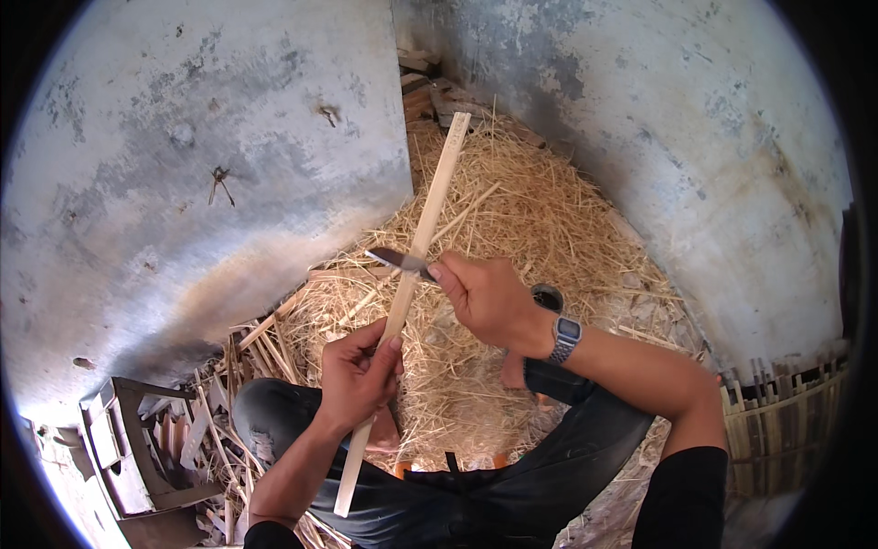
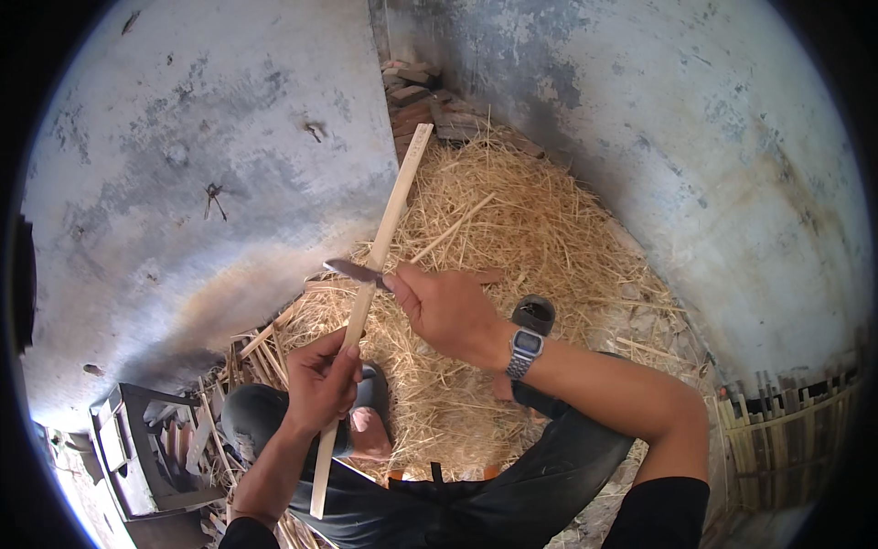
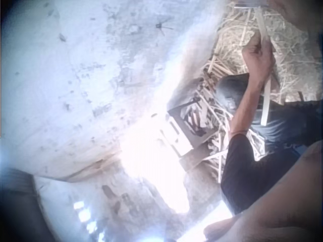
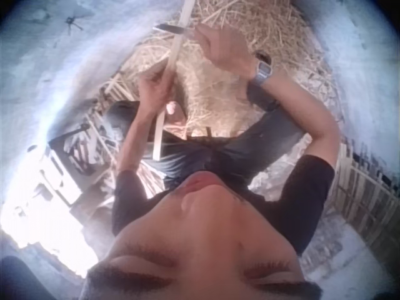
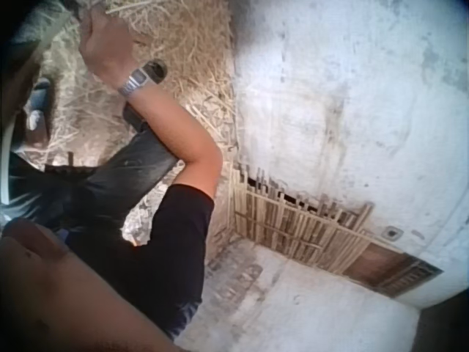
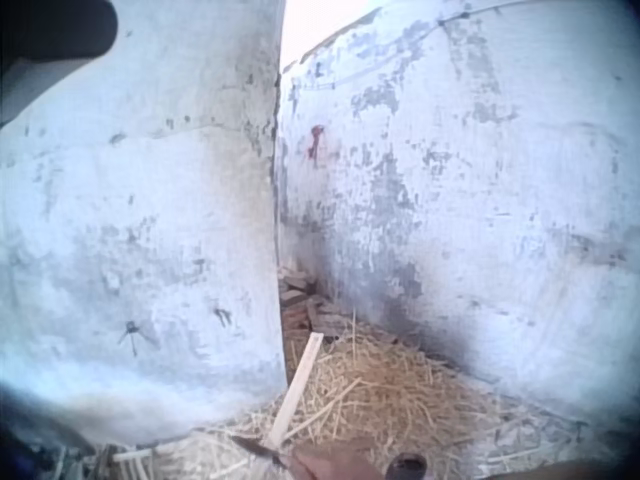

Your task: The person shaves and smooths long bamboo strips using a knife.

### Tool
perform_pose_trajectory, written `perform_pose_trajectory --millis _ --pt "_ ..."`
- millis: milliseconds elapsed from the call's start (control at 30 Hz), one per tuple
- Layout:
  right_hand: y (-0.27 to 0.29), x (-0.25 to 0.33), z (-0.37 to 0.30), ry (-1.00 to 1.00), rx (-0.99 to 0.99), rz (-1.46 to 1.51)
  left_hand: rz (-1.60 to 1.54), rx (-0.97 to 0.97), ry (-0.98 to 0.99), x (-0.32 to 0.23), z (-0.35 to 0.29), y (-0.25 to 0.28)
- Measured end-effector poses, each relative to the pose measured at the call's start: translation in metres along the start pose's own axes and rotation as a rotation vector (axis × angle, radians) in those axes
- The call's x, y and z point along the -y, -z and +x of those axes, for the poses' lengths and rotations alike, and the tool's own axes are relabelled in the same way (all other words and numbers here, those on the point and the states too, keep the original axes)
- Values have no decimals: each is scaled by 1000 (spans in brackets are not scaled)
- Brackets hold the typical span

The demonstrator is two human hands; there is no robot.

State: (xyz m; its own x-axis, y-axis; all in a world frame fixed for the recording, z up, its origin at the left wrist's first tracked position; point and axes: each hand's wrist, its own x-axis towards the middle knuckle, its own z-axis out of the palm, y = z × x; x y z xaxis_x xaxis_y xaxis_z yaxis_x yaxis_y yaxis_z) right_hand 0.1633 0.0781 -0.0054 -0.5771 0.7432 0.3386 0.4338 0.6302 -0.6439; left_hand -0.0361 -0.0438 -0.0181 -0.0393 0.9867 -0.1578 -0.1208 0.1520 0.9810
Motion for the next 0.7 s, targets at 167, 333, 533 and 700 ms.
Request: perform_pose_trajectory --millis 167,333,533,700 --pt "-20 22 -19 23 124 146 -105 -17 -16 2 12 4" --pt "33 24 16 -230 -138 325 -96 83 -40 -7 3 3" --pt "58 17 27 -259 -128 375 -86 209 -41 2 -1 0" --pt "90 -5 29 -354 -345 265 10 340 60 7 1 15"
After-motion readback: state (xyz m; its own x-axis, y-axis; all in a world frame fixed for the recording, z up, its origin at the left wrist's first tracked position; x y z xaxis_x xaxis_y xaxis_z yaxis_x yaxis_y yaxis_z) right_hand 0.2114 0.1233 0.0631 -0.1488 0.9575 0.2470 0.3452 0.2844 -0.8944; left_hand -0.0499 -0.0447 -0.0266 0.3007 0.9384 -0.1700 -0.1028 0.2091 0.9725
